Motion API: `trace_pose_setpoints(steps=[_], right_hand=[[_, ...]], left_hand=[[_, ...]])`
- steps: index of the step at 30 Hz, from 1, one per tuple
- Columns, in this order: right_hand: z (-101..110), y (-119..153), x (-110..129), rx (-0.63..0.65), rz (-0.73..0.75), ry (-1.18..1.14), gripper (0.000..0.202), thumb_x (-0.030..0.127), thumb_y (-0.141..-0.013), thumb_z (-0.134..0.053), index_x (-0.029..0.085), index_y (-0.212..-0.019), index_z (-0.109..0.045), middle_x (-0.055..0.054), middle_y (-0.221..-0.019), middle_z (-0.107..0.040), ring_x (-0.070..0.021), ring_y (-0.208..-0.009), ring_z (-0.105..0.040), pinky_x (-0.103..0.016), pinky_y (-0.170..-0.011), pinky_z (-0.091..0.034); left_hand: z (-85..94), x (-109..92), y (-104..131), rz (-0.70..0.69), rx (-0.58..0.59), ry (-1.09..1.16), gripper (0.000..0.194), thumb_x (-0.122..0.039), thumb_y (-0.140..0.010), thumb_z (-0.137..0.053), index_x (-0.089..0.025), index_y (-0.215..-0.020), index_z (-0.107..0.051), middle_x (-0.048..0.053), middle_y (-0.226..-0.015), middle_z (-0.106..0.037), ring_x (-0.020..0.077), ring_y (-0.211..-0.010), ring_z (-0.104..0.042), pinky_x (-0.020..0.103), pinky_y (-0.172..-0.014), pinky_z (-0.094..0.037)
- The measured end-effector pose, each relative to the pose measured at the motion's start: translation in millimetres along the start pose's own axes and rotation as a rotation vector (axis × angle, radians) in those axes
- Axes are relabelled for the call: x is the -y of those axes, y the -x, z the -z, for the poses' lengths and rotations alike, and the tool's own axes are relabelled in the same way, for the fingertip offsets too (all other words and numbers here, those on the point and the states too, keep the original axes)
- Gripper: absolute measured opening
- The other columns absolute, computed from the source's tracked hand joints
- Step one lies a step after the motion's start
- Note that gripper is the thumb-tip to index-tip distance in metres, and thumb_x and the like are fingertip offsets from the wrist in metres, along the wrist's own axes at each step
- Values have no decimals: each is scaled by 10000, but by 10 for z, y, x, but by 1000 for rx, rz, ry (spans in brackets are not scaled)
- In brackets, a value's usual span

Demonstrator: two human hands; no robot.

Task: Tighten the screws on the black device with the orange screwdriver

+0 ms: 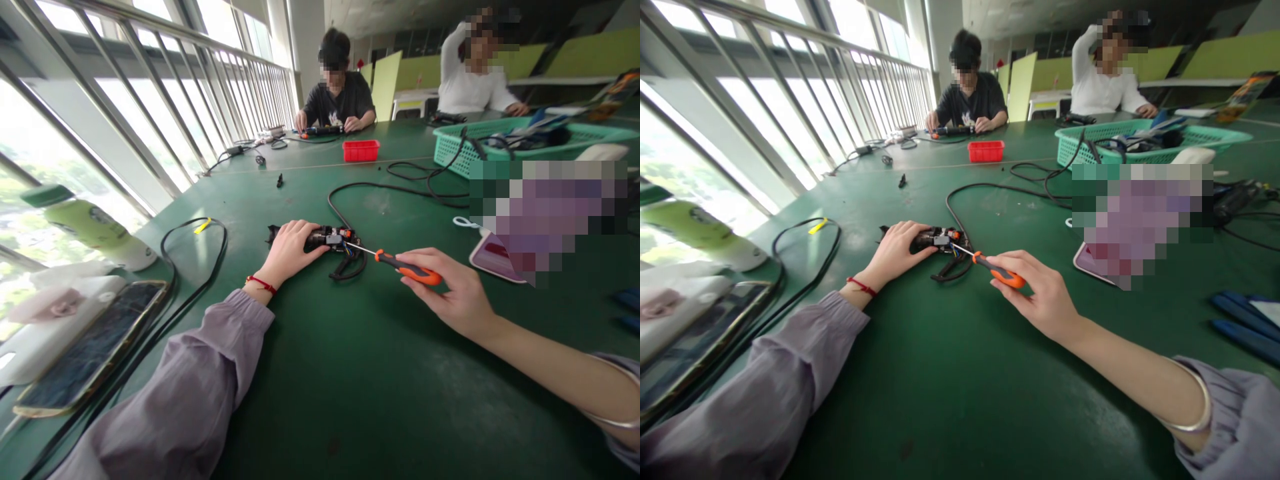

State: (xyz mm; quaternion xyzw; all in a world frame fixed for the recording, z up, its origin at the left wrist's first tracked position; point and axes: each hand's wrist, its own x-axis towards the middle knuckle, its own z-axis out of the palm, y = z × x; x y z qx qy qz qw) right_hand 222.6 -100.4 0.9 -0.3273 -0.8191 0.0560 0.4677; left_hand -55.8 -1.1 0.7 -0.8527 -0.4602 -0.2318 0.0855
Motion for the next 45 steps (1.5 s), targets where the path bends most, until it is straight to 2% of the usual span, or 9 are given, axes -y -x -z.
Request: trace_pose_setpoints(steps=[10,27,33,37,40,42,45], right_hand=[[-2,3,-18,10,-17,-10,311,169,-832,-585,240,-1133,-561,-72,-1021,-642,-191,-934,-636,-341,-805,-544],[-8,3,-19,7,-5,-13,305,138,-828,-582,228,-1118,-558,-68,-1017,-629,-172,-916,-622,-312,-805,-512],[-9,50,-43,45,-172,5,243,282,-881,-504,221,-1112,-546,-50,-949,-643,-162,-795,-630,-303,-731,-490],[1,78,-80,1,-355,-44,323,369,-940,-342,210,-1143,-536,-13,-721,-595,-142,-613,-576,-291,-611,-455],[3,82,-99,-34,-433,-85,340,368,-947,-309,211,-1125,-553,16,-605,-505,-125,-503,-486,-265,-495,-394],[1,80,-97,-46,-409,-72,301,331,-935,-345,217,-1112,-559,22,-596,-484,-119,-480,-453,-258,-458,-365],[-7,79,-81,-69,-288,-34,292,232,-865,-461,215,-1152,-516,-7,-753,-555,-126,-576,-529,-265,-539,-440]], left_hand=[[23,-46,-1,-4,-25,-11,432,-544,-785,-558,-186,-1026,-559,63,-953,-600,227,-892,-528,353,-778,-413],[31,-97,5,2,-66,-44,435,-549,-725,-630,-188,-942,-519,48,-907,-601,221,-858,-544,333,-744,-400],[39,-173,26,98,-27,-77,452,-535,-710,-641,-197,-964,-483,28,-932,-594,199,-805,-589,304,-726,-406],[60,-255,42,160,-20,-139,447,-537,-710,-630,-200,-959,-473,30,-933,-591,206,-795,-596,298,-703,-407],[65,-318,48,178,-28,-163,425,-519,-721,-621,-200,-957,-468,31,-928,-590,210,-813,-597,299,-713,-410],[57,-359,51,192,-32,-178,403,-503,-737,-608,-199,-960,-465,36,-934,-589,211,-822,-596,302,-721,-412],[37,-414,55,222,-37,-199,380,-473,-761,-589,-188,-979,-461,53,-955,-586,216,-849,-593,308,-740,-413]])
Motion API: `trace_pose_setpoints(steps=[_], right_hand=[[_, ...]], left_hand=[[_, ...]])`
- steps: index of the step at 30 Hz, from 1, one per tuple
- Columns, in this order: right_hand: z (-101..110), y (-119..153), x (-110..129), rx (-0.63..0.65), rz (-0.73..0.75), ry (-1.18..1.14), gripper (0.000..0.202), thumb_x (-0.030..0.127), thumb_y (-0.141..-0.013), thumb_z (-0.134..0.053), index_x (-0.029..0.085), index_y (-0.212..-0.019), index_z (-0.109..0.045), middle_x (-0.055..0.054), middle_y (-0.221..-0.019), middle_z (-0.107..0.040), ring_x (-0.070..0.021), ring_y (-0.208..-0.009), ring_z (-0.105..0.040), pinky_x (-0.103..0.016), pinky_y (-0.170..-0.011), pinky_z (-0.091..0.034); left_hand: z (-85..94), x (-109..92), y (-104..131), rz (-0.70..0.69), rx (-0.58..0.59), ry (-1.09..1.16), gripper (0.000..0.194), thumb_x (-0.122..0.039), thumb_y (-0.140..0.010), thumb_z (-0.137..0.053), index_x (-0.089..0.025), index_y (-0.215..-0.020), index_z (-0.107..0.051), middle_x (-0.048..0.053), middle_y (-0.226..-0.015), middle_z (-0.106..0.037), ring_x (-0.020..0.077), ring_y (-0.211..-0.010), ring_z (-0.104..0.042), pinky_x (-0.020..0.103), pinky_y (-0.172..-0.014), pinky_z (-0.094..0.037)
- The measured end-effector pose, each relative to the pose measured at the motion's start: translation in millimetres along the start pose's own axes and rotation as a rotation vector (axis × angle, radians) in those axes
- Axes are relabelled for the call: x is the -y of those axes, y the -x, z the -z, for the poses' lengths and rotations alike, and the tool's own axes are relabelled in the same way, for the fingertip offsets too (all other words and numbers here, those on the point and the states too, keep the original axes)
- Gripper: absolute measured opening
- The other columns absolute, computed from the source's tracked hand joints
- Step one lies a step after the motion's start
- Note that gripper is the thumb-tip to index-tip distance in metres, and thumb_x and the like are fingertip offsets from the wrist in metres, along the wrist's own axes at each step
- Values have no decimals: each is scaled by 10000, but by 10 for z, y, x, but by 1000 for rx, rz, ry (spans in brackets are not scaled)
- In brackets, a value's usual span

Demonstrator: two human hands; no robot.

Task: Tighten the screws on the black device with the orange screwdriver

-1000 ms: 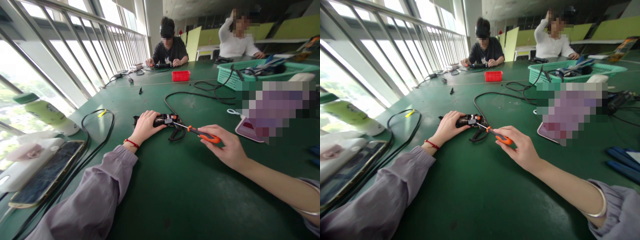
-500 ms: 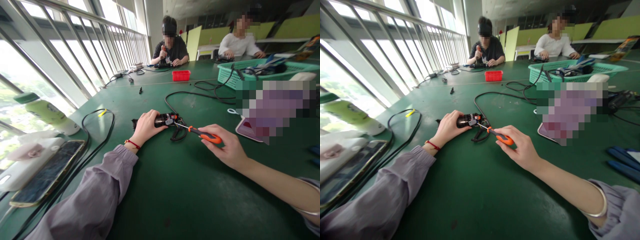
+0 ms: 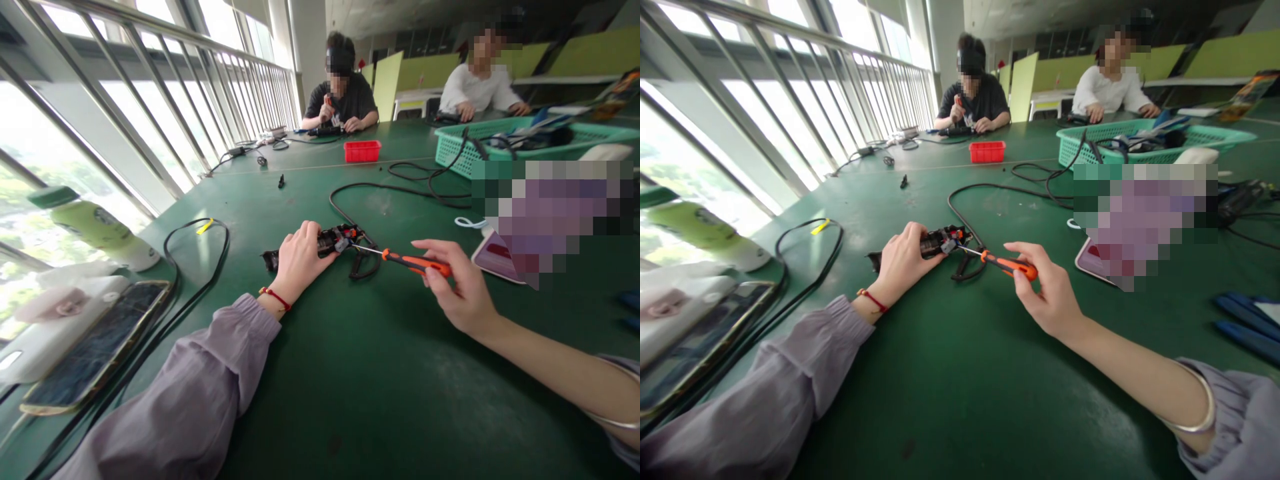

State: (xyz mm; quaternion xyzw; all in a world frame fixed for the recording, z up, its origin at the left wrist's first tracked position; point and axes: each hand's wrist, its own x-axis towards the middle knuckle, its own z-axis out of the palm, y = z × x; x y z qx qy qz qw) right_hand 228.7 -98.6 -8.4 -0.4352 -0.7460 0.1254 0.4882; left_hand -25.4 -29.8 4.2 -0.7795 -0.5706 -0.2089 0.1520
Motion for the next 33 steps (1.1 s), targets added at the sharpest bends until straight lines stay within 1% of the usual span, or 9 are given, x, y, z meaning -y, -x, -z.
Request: trace_pose_setpoints(steps=[3,6,11,13,15,18,24,30,33], right_hand=[[-8,2,13,-56,102,31,385,158,-785,-529,204,-1165,-485,-43,-902,-583,-157,-746,-602,-293,-699,-496],[-9,0,20,-74,103,47,326,167,-791,-530,202,-1114,-506,-49,-916,-611,-159,-746,-624,-289,-695,-505],[6,-4,29,30,-14,31,183,235,-901,-410,208,-1031,-535,59,-506,-509,-103,-402,-474,-239,-438,-394],[8,-7,28,1,-3,24,200,231,-896,-418,208,-1065,-521,38,-573,-550,-121,-478,-540,-252,-484,-437],[7,-11,24,-76,58,39,249,211,-855,-479,208,-1103,-500,-21,-778,-617,-159,-682,-629,-286,-614,-502],[5,-13,22,-156,141,71,327,180,-795,-547,209,-1116,-495,-73,-985,-610,-196,-876,-637,-322,-747,-517],[10,-8,36,13,49,49,170,230,-871,-472,217,-1029,-534,37,-597,-580,-130,-500,-565,-280,-529,-467],[-16,-24,10,-158,123,51,323,197,-802,-556,213,-1119,-494,-69,-1004,-611,-192,-901,-636,-319,-772,-518],[-10,-16,18,-78,85,49,232,213,-825,-537,210,-1057,-521,-33,-845,-637,-167,-744,-642,-299,-678,-518]], left_hand=[[-7,-39,13,10,0,-21,383,-457,-784,-567,-176,-1021,-460,65,-985,-583,223,-885,-587,316,-759,-413],[0,-56,22,-11,6,-41,425,-453,-805,-542,-172,-1110,-449,74,-1041,-574,227,-915,-580,321,-773,-409],[28,-56,29,-41,39,-73,490,-508,-791,-545,-183,-1149,-463,74,-1063,-558,231,-886,-576,327,-760,-405],[33,-54,29,-48,43,-75,489,-523,-793,-538,-187,-1141,-472,72,-1055,-555,230,-882,-573,328,-755,-405],[33,-53,28,-46,39,-78,479,-528,-801,-528,-187,-1133,-478,69,-1047,-556,228,-879,-573,328,-750,-405],[31,-58,26,-46,34,-82,473,-531,-800,-527,-184,-1120,-484,67,-1048,-559,229,-884,-574,330,-752,-407],[32,-65,16,-36,64,-49,446,-518,-817,-499,-179,-1106,-477,70,-1031,-587,230,-901,-579,329,-755,-411],[35,-78,11,-24,68,-34,442,-511,-814,-505,-175,-1101,-477,65,-969,-633,235,-920,-592,328,-766,-408],[39,-84,12,-20,67,-42,440,-517,-812,-504,-176,-1089,-481,56,-922,-646,236,-889,-602,328,-746,-410]])
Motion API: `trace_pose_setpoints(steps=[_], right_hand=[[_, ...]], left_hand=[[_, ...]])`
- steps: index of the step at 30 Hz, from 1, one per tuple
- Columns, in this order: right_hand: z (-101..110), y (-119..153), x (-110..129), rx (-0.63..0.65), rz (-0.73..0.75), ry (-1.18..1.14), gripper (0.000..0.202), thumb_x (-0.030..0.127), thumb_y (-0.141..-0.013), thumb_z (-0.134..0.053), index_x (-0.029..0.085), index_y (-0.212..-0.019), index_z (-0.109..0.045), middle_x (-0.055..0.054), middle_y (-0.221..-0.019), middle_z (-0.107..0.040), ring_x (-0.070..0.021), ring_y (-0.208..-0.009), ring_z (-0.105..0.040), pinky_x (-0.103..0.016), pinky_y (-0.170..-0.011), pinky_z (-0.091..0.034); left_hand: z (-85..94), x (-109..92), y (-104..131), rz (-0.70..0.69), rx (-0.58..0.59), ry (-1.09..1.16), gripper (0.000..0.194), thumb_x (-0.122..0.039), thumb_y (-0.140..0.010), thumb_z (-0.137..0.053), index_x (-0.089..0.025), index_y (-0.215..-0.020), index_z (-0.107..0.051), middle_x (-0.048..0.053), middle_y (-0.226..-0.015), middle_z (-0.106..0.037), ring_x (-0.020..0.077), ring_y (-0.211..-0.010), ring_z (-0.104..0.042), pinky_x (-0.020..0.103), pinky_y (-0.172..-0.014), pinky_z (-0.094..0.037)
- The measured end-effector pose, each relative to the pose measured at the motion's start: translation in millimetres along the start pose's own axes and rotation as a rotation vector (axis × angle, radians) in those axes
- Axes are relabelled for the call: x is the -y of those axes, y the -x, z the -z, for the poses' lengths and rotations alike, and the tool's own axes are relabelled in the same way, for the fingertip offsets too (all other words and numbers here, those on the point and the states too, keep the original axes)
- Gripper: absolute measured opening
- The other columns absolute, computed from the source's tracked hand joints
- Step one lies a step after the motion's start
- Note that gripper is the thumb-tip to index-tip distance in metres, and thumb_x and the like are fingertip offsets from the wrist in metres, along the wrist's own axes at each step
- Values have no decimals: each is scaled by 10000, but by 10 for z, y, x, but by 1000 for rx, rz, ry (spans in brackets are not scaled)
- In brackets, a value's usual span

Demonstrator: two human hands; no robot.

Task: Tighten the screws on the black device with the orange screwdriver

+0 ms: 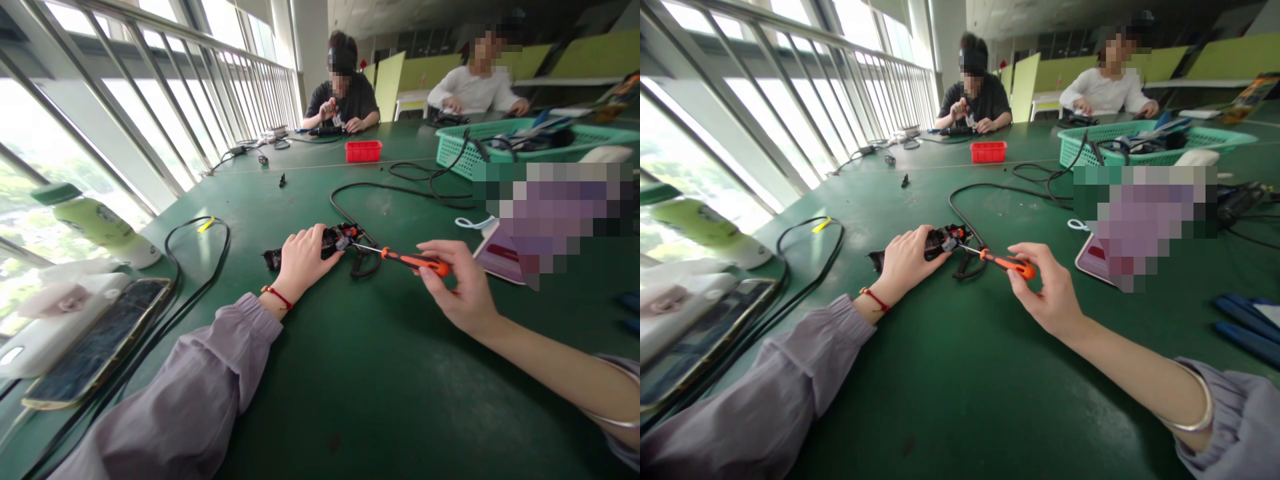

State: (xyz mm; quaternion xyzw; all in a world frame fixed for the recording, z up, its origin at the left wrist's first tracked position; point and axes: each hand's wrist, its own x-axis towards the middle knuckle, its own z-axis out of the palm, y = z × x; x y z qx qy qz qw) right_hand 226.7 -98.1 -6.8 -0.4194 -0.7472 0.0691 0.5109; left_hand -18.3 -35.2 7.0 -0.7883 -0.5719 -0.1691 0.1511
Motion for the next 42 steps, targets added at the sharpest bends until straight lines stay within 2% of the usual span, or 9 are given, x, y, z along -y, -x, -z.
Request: trace_pose_setpoints(steps=[3,9,15,20,22,26,33,40,42], right_hand=[[10,7,9,106,-63,-5,157,249,-874,-480,214,-1017,-535,23,-633,-597,-132,-539,-583,-280,-569,-487],[-6,-1,-15,-82,20,27,322,212,-807,-559,215,-1122,-495,-79,-1044,-605,-203,-936,-628,-337,-815,-509],[0,10,-3,95,-73,-35,181,247,-861,-510,216,-1037,-531,-12,-747,-624,-150,-619,-617,-296,-594,-518],[-14,-2,-9,-98,39,22,330,194,-798,-571,214,-1120,-502,-82,-1036,-598,-209,-936,-625,-354,-819,-515],[-14,0,-12,-71,30,16,316,205,-797,-576,216,-1106,-511,-77,-1019,-606,-203,-898,-636,-347,-794,-523],[-3,12,-12,78,-56,-6,193,257,-839,-542,226,-1030,-542,-25,-815,-640,-164,-666,-636,-324,-646,-529],[-12,-3,0,-61,35,66,314,229,-790,-573,221,-1099,-519,-74,-988,-619,-209,-887,-640,-344,-780,-526],[9,-18,18,106,40,45,142,278,-848,-509,221,-970,-553,-48,-890,-671,-188,-770,-657,-331,-691,-529],[17,-21,15,111,57,71,144,287,-847,-508,219,-964,-557,-51,-893,-676,-192,-766,-653,-336,-683,-525]], left_hand=[[5,1,-2,4,4,0,440,-520,-813,-501,-178,-1089,-481,56,-919,-649,235,-884,-605,328,-741,-412],[5,9,-4,9,21,-3,444,-524,-818,-492,-182,-1101,-478,63,-939,-650,235,-901,-603,323,-748,-411],[-7,13,-5,2,13,-3,445,-525,-820,-489,-180,-1100,-473,61,-938,-650,238,-893,-603,324,-736,-408],[-3,9,-9,3,13,-12,446,-525,-819,-491,-177,-1099,-476,60,-928,-650,236,-887,-605,323,-729,-407],[-1,8,-10,0,10,-14,448,-525,-818,-494,-176,-1098,-477,59,-929,-651,238,-887,-605,325,-726,-406],[2,9,-7,1,12,-14,452,-528,-819,-491,-178,-1104,-477,60,-930,-652,239,-888,-605,325,-729,-406],[4,20,-3,-2,23,-12,459,-525,-823,-486,-175,-1119,-479,72,-940,-650,243,-901,-601,335,-745,-407],[16,48,22,-30,-14,12,446,-532,-828,-473,-178,-1099,-479,55,-925,-648,230,-870,-601,334,-729,-414],[32,47,36,-39,-20,17,443,-525,-832,-471,-175,-1103,-480,61,-944,-648,232,-885,-600,335,-739,-415]])
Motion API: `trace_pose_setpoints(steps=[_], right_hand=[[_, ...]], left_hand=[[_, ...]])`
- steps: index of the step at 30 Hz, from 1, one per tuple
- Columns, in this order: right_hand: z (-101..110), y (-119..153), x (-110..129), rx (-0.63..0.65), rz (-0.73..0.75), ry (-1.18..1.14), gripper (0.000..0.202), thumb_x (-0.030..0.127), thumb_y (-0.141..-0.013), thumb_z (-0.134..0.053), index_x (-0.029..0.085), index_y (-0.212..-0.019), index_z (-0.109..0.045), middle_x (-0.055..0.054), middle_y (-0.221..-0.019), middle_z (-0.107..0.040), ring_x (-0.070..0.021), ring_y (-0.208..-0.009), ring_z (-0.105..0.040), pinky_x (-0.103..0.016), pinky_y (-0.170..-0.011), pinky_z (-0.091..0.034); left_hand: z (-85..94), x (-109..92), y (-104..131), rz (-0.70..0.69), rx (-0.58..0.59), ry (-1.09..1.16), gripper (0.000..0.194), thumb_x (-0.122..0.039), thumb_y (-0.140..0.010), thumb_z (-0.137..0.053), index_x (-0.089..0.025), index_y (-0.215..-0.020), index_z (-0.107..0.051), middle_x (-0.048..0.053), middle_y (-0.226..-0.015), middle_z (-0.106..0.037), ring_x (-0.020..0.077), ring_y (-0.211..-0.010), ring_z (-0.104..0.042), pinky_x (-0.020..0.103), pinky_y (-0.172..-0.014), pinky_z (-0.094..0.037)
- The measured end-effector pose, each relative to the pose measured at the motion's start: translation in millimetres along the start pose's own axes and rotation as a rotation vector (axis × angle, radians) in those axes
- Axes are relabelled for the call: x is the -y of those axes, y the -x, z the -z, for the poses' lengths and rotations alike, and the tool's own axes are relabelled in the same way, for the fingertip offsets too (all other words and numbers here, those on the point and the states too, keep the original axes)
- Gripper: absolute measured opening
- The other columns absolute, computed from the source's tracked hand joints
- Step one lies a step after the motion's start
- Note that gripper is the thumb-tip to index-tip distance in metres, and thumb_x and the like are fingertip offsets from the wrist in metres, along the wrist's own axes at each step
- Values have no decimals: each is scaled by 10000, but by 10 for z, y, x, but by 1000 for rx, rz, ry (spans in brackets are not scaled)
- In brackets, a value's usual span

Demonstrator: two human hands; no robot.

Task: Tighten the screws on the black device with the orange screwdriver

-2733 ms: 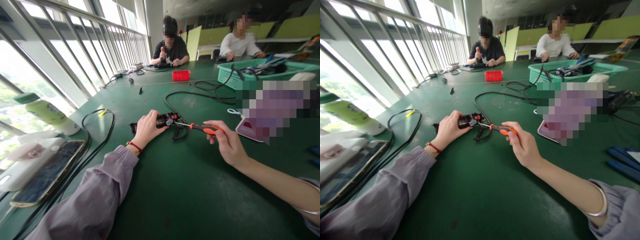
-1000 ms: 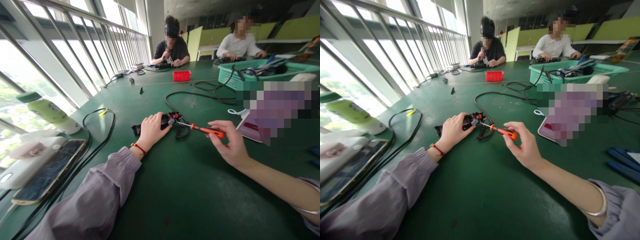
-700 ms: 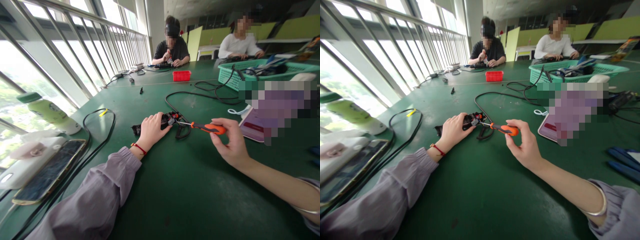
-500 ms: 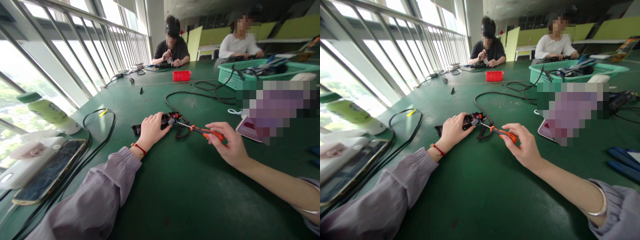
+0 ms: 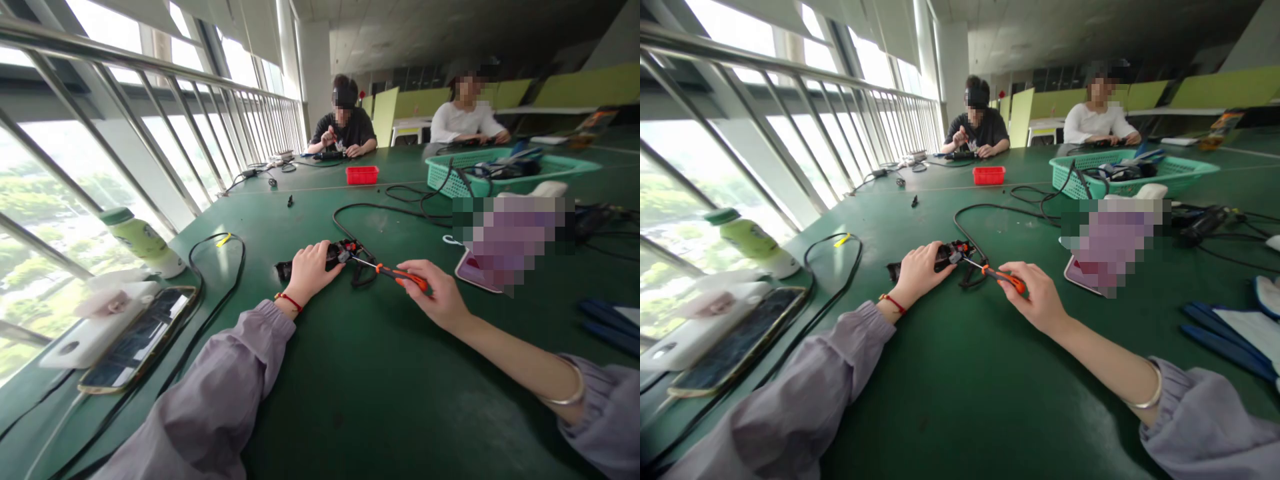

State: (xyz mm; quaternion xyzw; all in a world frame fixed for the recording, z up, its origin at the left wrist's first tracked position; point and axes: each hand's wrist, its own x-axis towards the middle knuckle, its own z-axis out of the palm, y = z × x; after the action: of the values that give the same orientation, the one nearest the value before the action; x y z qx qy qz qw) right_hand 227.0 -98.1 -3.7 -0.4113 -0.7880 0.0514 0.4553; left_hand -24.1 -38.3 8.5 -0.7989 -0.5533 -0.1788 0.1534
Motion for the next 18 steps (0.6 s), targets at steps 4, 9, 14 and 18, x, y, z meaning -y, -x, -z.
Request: trace_pose_setpoints(steps=[4,9,14,18], right_hand=[[4,2,-30,-55,-18,45,203,292,-823,-520,218,-1009,-557,-51,-883,-666,-204,-788,-641,-360,-723,-518],[-3,-8,-35,-154,-55,79,301,275,-809,-511,197,-1099,-512,-75,-918,-648,-222,-843,-638,-375,-762,-507],[-11,-1,80,-204,-107,82,227,307,-851,-469,199,-1043,-526,-63,-877,-660,-196,-771,-654,-312,-685,-502],[0,32,154,-152,-121,90,201,358,-877,-452,202,-917,-572,5,-636,-617,-141,-517,-586,-241,-499,-414]], left_hand=[[44,-26,29,4,15,4,454,-518,-838,-462,-171,-1131,-477,84,-998,-645,231,-930,-595,332,-780,-414],[107,-71,63,8,21,-9,439,-488,-828,-484,-174,-1135,-480,99,-1018,-642,238,-949,-595,330,-788,-418],[128,-83,101,28,30,-4,427,-511,-828,-469,-183,-1101,-482,86,-931,-659,233,-890,-619,310,-740,-425],[104,-73,113,10,9,-16,442,-528,-824,-462,-183,-1102,-475,81,-926,-663,237,-877,-627,306,-713,-425]])
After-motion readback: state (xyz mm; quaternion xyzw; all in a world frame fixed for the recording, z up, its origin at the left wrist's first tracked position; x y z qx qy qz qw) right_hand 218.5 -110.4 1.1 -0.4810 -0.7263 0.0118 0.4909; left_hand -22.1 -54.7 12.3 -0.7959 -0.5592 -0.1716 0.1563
